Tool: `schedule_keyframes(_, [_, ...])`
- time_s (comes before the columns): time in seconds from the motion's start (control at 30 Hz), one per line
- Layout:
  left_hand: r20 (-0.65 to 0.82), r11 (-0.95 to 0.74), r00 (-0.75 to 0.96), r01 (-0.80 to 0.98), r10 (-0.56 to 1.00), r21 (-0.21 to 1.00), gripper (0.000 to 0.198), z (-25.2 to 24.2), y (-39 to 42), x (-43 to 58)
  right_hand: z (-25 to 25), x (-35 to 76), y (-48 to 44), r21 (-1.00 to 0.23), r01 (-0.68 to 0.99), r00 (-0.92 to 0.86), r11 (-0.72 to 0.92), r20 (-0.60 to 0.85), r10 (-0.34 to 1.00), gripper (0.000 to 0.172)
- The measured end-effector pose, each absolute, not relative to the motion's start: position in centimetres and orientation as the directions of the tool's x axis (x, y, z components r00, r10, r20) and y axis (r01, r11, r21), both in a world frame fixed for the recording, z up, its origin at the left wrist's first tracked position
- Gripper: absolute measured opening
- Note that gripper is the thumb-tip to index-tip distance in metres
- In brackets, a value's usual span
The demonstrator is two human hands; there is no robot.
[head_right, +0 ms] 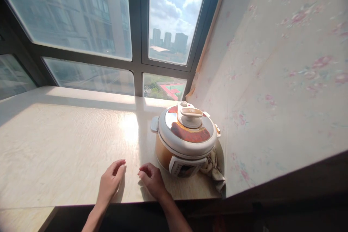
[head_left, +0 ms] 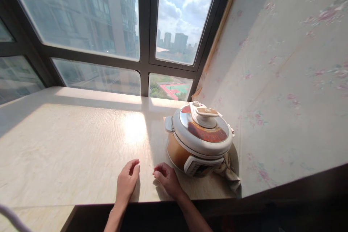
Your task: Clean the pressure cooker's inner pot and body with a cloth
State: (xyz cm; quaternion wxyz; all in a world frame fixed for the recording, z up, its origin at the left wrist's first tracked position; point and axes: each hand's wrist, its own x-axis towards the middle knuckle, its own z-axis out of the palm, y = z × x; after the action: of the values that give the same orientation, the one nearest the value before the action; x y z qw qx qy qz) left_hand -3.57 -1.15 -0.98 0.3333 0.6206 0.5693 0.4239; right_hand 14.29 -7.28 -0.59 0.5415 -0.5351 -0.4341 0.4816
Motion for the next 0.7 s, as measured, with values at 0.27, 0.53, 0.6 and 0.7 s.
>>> schedule_keyframes(0.27, [0.333, -0.320, 0.276, 0.943, 0.902, 0.086, 0.055, -1.7, -2.1, -1.1, -0.6, 13.6, -7.8, -0.956, 0.273, 0.122, 0.111, 0.149, 0.981, 0.014])
schedule_keyframes(0.53, [0.261, -0.337, 0.341, 0.939, 0.903, -0.061, 0.057, -2.3, -2.2, -1.4, -1.8, 13.5, -8.2, -0.780, 0.532, 0.019, 0.328, 0.399, 0.917, 0.019])
schedule_keyframes(0.6, [0.269, -0.341, 0.346, 0.938, 0.899, -0.065, 0.057, -2.4, -2.2, -1.4, -2.0, 13.4, -8.2, -0.751, 0.555, 0.003, 0.357, 0.432, 0.902, 0.021])
schedule_keyframes(0.7, [0.291, -0.341, 0.344, 0.938, 0.893, -0.064, 0.057, -2.7, -2.2, -1.5, -2.3, 13.4, -8.2, -0.739, 0.563, 0.003, 0.370, 0.450, 0.893, 0.022])
